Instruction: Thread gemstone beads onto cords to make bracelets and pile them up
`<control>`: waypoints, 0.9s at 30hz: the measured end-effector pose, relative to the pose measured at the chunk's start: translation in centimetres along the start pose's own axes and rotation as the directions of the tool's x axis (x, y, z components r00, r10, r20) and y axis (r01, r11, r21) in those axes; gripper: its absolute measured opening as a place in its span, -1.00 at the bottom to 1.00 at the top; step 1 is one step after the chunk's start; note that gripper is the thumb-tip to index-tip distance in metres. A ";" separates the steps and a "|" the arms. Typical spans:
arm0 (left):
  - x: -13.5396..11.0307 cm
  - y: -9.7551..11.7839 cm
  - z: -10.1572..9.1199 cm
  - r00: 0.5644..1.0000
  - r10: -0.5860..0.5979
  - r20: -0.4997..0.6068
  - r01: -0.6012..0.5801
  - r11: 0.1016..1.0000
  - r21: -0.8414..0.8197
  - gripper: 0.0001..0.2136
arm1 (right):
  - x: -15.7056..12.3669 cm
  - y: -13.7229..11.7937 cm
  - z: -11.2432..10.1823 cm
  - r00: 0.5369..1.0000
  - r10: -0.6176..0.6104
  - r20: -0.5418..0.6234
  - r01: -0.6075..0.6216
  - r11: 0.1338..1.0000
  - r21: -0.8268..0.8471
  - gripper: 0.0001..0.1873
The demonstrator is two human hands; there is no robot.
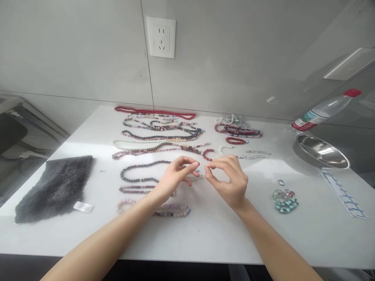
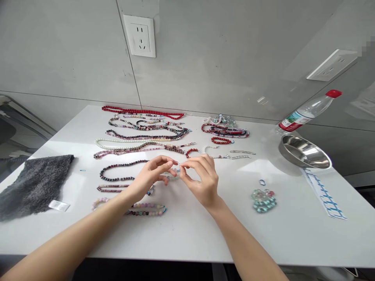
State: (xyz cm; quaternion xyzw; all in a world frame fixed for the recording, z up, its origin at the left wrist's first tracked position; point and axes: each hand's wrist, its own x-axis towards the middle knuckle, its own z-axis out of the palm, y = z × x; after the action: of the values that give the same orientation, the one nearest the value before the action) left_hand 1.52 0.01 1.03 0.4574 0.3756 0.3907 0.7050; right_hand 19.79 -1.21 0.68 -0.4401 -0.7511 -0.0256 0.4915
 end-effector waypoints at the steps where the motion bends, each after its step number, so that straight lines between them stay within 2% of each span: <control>1: 0.1 0.0 -0.1 1.000 -0.020 0.014 0.020 1.000 -0.009 -0.65 | -0.1 0.2 0.0 0.998 -0.069 -0.005 0.069 0.996 -0.060 -0.80; 5: 0.3 -0.3 -0.4 0.999 -0.039 -0.021 0.039 0.999 0.013 -0.69 | -0.3 0.6 -0.2 0.971 -0.230 0.059 0.236 0.960 -0.151 -0.75; 12: 0.6 -0.8 -0.7 0.995 -0.036 -0.089 0.042 0.997 0.068 -0.73 | 0.0 0.6 -0.2 0.920 -0.290 0.263 0.322 0.943 -0.087 -0.76; 14: 0.7 -0.7 -0.7 0.994 -0.014 -0.104 0.027 0.992 0.121 -0.74 | 0.0 0.6 -0.1 0.919 -0.267 0.291 0.298 0.952 -0.068 -0.79; 18: 0.6 -0.5 -0.6 0.990 0.062 -0.124 -0.032 0.972 0.231 -0.77 | 0.0 0.5 0.0 0.944 -0.177 0.278 0.191 0.981 -0.022 -0.83; 27: 0.5 -0.5 -0.8 0.991 0.068 -0.118 -0.039 0.972 0.231 -0.76 | 0.0 0.3 0.0 0.978 -0.082 0.193 0.074 0.996 0.048 -0.79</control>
State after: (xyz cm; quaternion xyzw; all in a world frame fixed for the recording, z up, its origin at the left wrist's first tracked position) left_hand 1.13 0.58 0.24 0.5199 0.4492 0.3917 0.6120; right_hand 19.96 -1.03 0.58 -0.4008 -0.8127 0.0135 0.4228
